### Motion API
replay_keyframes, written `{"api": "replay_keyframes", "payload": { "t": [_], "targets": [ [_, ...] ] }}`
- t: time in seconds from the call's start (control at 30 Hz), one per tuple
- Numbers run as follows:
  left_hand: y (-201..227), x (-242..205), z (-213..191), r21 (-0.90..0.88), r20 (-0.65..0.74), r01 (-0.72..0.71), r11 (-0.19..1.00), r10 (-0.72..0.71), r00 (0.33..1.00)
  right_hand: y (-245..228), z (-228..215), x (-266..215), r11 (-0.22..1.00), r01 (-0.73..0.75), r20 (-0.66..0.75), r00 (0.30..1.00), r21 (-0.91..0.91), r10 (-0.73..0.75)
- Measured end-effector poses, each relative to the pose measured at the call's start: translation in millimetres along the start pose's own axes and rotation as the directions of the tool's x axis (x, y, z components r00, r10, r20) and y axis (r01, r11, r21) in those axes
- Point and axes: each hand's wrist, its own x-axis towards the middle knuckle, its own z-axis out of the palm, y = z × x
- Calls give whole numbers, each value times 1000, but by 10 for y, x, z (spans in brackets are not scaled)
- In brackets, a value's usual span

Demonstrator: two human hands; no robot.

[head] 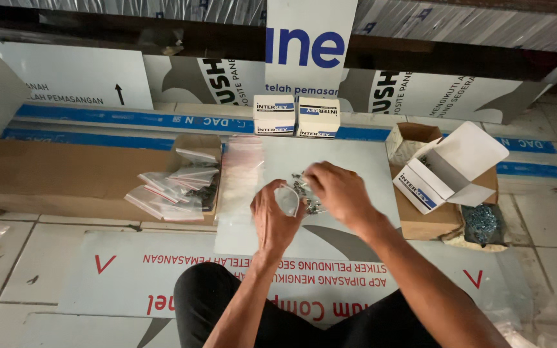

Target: The person sits on the floor and sorts metal screws from a pile into small plastic bags. They pick up screws with their right hand and place them into bags held in their left hand, repeating this process throughout the clip.

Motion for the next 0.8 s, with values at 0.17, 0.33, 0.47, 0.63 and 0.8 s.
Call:
{"api": "replay_keyframes", "payload": {
  "t": [0.17, 0.33, 0.47, 0.63, 0.8],
  "targets": [
    [-66, 2, 25, -56, -8, 47, 997, -47, 999, 684, 556, -254, 985, 62, 234, 972, -160, -23],
    [-9, -14, 10, -53, -25, 16, 998, -17, 1000, 602, 584, -348, 983, 139, 275, 956, -121, -101],
    [46, -8, -16, -50, -17, 11, 999, -12, 1000, 780, 762, -269, 927, 221, 307, 944, -302, -125],
    [84, -5, -15, -62, -14, 30, 998, -31, 999, 922, 784, -178, 938, 201, 268, 955, -281, -125],
    [115, 0, -15, -60, 2, 44, 997, -44, 999, 967, 683, -119, 994, -93, 232, 967, -62, 105]
  ]
}}
